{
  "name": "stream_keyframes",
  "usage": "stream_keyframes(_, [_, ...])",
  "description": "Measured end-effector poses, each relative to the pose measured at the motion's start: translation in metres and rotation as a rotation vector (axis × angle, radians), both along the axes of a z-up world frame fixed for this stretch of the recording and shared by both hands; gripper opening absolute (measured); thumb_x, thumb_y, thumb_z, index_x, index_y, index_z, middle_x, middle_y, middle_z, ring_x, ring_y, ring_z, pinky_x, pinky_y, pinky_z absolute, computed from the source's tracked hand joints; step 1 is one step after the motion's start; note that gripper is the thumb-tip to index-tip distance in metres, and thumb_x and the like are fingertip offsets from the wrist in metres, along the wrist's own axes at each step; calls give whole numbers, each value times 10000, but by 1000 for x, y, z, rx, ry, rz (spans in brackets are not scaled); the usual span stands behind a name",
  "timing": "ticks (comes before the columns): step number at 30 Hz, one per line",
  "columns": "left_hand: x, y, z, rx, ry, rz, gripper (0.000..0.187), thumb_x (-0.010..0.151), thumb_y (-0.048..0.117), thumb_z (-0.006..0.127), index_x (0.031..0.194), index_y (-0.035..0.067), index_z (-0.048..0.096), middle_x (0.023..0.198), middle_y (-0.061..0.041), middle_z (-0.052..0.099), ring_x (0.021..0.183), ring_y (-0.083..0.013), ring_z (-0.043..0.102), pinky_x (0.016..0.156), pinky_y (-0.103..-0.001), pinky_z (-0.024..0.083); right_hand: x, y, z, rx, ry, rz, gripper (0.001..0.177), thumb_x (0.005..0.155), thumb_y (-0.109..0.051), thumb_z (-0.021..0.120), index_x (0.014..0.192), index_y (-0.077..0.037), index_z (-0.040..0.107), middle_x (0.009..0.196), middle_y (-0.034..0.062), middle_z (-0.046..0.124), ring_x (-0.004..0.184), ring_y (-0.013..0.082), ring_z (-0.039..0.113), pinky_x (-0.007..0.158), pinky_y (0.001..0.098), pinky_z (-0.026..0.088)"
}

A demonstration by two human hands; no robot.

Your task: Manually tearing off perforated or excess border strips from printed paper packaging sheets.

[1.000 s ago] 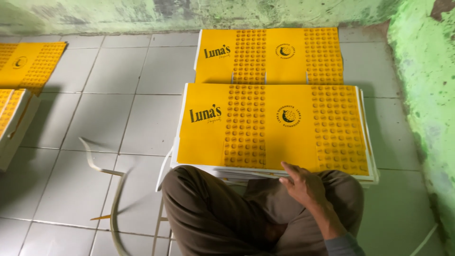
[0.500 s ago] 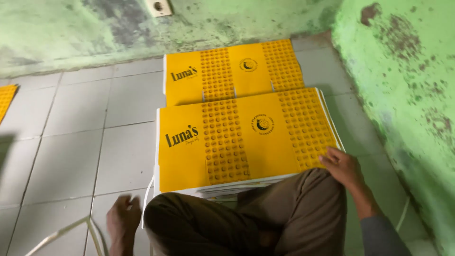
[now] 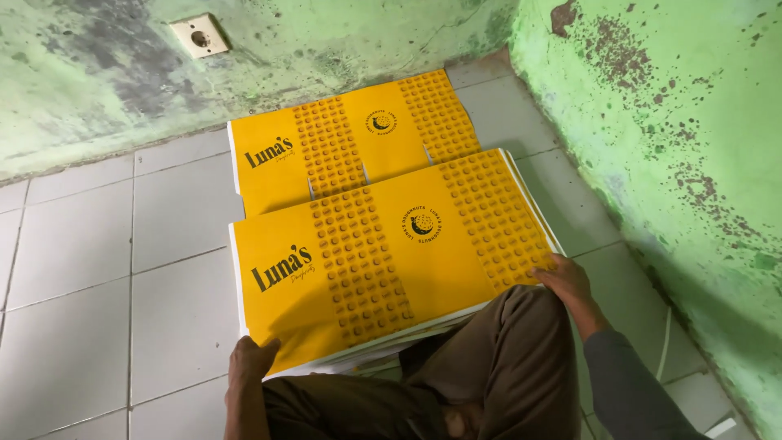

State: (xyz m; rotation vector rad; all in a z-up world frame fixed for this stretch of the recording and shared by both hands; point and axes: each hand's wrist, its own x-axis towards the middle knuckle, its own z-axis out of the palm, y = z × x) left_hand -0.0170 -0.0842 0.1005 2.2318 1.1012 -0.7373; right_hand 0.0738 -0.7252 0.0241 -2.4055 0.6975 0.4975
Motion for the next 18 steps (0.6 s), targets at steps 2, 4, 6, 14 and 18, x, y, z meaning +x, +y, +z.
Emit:
stream_keyframes(2, [0,-4,11,-12,22,33,624,892,394,641,1365,-2,549,1269,-193,649,1132,-359,623,892,-492,516,-7,-1,-5,0,-18,-15,901,841,-556,700,1588,-153,398,1620,116,384,1436,401,436,1174,594,422])
stream_keyframes(4, [7,1,6,-29,26,76,600,909,382,637,1359,-5,553,1267,-195,648,1132,-359,622,903,-494,513,4,-3,-9,-4,-54,-20,860,872,-529,682,1585,-149,386,1609,138,380,1428,426,429,1176,618,437])
stream_keyframes(6, [6,13,-18,36,2,52,521,878,371,667,1212,-28,634,1154,-193,696,1038,-352,654,835,-468,527,4,-7,-16,-122,-85,-5,938,804,-538,704,1586,-96,434,1506,160,552,1311,390,587,1033,542,523])
stream_keyframes(14, [8,22,-39,68,27,105,481,866,309,639,1227,-8,665,1223,-199,665,1021,-370,695,812,-480,579,-1,-12,-11,-160,-31,-3,803,827,-525,680,1517,-143,529,1472,143,571,1266,409,592,992,580,500])
stream_keyframes(18, [11,17,-27,55,25,124,448,879,265,627,1245,12,673,1221,-190,687,1040,-350,701,844,-449,594,-4,5,23,-193,-15,2,604,864,-487,675,1337,-113,710,1221,153,737,1024,412,714,789,558,547])
